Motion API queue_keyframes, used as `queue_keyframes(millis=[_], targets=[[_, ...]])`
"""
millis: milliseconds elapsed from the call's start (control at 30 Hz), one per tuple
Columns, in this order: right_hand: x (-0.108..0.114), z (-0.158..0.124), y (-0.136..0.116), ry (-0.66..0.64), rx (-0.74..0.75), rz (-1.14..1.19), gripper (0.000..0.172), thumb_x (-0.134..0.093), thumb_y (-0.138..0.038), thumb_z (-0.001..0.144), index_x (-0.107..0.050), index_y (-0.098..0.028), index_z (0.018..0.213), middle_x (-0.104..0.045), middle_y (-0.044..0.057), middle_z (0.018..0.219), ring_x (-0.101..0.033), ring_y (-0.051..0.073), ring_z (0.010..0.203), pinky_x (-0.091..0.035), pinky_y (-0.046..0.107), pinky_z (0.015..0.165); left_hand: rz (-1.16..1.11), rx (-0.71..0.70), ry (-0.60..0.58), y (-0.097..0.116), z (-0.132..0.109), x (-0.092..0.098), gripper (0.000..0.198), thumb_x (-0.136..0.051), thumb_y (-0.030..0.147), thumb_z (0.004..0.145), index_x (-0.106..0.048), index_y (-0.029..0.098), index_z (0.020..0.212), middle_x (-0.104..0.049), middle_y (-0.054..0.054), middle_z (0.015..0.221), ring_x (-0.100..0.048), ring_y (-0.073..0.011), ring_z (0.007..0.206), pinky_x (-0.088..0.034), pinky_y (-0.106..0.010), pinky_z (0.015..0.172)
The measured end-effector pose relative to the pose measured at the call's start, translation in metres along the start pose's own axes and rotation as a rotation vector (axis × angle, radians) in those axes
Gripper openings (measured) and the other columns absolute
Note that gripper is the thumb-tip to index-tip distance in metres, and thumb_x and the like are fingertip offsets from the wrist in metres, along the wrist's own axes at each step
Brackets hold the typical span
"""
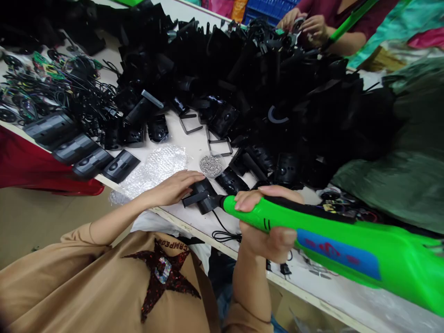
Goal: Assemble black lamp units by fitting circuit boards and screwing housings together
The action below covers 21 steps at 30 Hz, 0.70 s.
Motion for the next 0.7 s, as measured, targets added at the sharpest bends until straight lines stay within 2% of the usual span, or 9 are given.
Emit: queue_keyframes(millis=[133,300,500,700], targets=[[-0.009,0.005,0.010,-0.041,-0.037,-0.040,0.040,-0.050,-0.057,0.075,-0.060,-0.020,0.088,-0.053,-0.003,0.051,-0.048,0.015,0.042,-0.042,0.033,0.047,0.019,0.041,-0.203,-0.019,0.007,-0.010,0.064,-0.057,0.010,0.078,-0.032,0.022,0.136,-0.031,-0.012,0.144,-0.029,-0.0244,0.133,-0.029,-0.044,0.106],[-0.018,0.006,0.017,-0.074,-0.069,-0.066,0.037,-0.051,-0.052,0.074,-0.059,-0.018,0.086,-0.053,-0.003,0.051,-0.047,0.015,0.042,-0.041,0.032,0.046,0.025,0.040,-0.336,-0.020,0.015,-0.017,0.069,-0.062,0.010,0.075,-0.033,0.020,0.137,-0.026,-0.011,0.147,-0.024,-0.0245,0.135,-0.026,-0.039,0.108],[-0.020,0.008,0.022,-0.107,-0.103,-0.054,0.040,-0.051,-0.055,0.075,-0.058,-0.017,0.087,-0.054,-0.003,0.052,-0.048,0.015,0.042,-0.042,0.032,0.047,0.037,0.042,-0.402,-0.017,0.019,-0.021,0.069,-0.063,0.009,0.073,-0.036,0.019,0.136,-0.026,-0.010,0.147,-0.023,-0.0228,0.136,-0.026,-0.035,0.109],[-0.018,0.010,0.026,-0.084,-0.134,-0.073,0.040,-0.050,-0.057,0.074,-0.059,-0.020,0.086,-0.054,-0.003,0.050,-0.047,0.014,0.041,-0.042,0.031,0.045,0.021,0.020,-0.386,-0.016,0.021,-0.020,0.066,-0.064,0.010,0.073,-0.039,0.020,0.133,-0.031,-0.009,0.145,-0.027,-0.0221,0.134,-0.028,-0.034,0.108]])
Point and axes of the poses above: each hand's wrist, its own z-axis towards the middle knuckle, its own x-axis out of the back of the hand, y = z × x, the point moved 6 cm from there along z, towards the middle knuckle
